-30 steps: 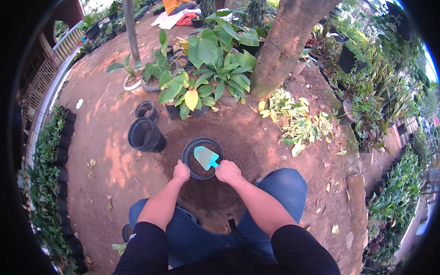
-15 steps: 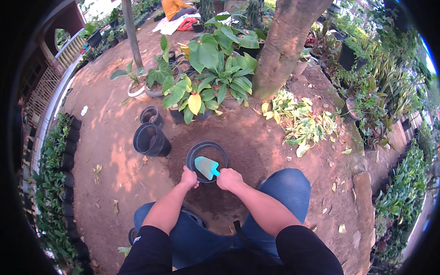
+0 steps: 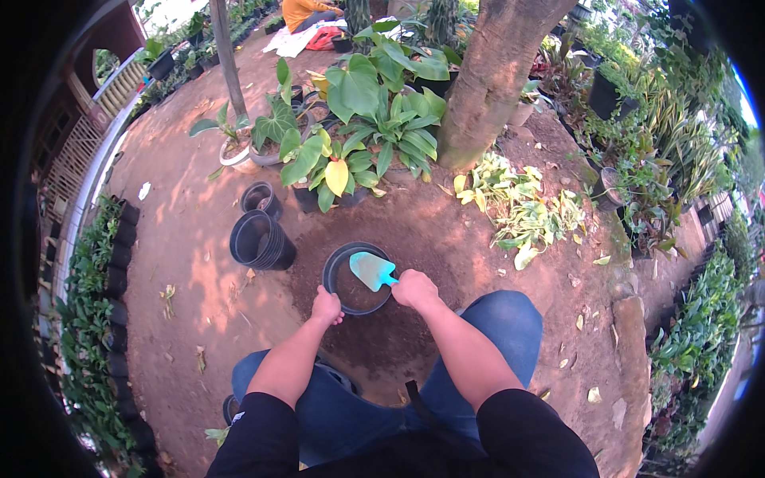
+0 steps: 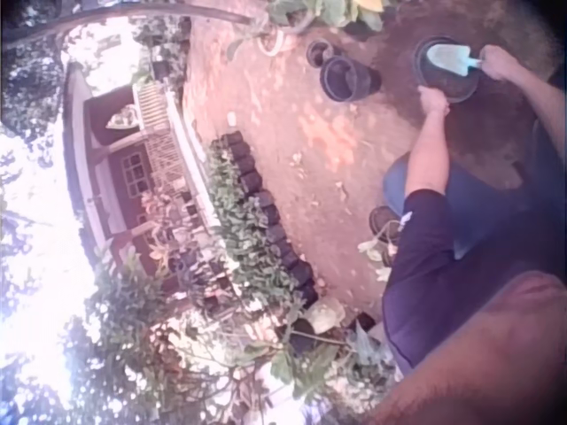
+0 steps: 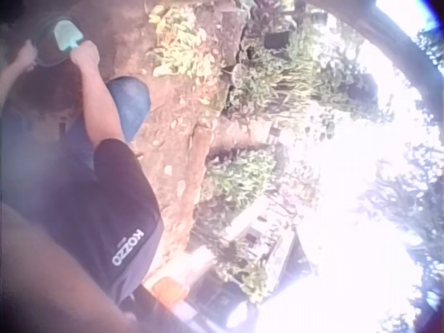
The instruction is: The person sits on the ground in a garden area and uses a small green trowel to scoop soil from a pile on the ground. They repeatedly transfer the soil into a black plastic pot placed between their legs, filling it up.
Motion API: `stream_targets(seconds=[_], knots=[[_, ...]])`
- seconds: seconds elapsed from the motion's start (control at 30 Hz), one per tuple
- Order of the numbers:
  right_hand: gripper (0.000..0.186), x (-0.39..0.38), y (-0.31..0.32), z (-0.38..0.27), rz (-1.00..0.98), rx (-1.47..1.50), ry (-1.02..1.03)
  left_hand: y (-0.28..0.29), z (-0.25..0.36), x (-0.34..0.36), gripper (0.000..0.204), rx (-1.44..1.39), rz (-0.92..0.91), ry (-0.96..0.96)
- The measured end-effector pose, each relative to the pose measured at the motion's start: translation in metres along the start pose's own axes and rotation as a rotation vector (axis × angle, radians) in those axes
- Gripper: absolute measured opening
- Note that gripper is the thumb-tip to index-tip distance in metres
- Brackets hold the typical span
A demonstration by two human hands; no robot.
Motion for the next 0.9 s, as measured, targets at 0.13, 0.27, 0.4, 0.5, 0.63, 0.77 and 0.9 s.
stream_targets(seconds=[0.13,0.27,0.4,0.5,0.63,0.77,0.9], knots=[[0.034,0.004,-0.004,0.003,-0.066,0.102,-0.010,0.005,-0.003,0.008,0.032,0.104,0.165,-0.039],[0.036,0.008,-0.017,0.016,-0.142,0.141,-0.081,0.001,0.005,0.001,0.034,0.157,0.192,-0.128],[0.037,-0.005,-0.008,-0.002,-0.087,0.123,-0.004,0.007,0.002,0.001,0.043,-0.015,0.073,-0.018],[0.036,-0.008,-0.006,-0.007,-0.086,0.106,0.006,-0.002,-0.006,0.013,0.049,-0.202,-0.057,-0.039],[0.037,-0.020,-0.015,-0.024,-0.025,0.008,0.069,-0.014,-0.012,0.003,0.052,-0.400,-0.230,0.105],[0.038,-0.029,-0.025,-0.033,-0.059,-0.027,0.095,-0.013,-0.014,0.008,0.031,-0.429,-0.345,0.081],[0.038,-0.025,-0.008,-0.032,-0.025,-0.035,0.030,-0.016,-0.009,-0.003,0.032,-0.501,-0.342,0.104]])
Point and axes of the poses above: each hand's wrist, its own x-axis towards the middle knuckle, its own y-axis out of the back of the hand, z = x × y, the point moved 3 cm from there along x, towards the middle knuckle, and after that the axes turned 5 degrees about -x, right-handed, at the moved point
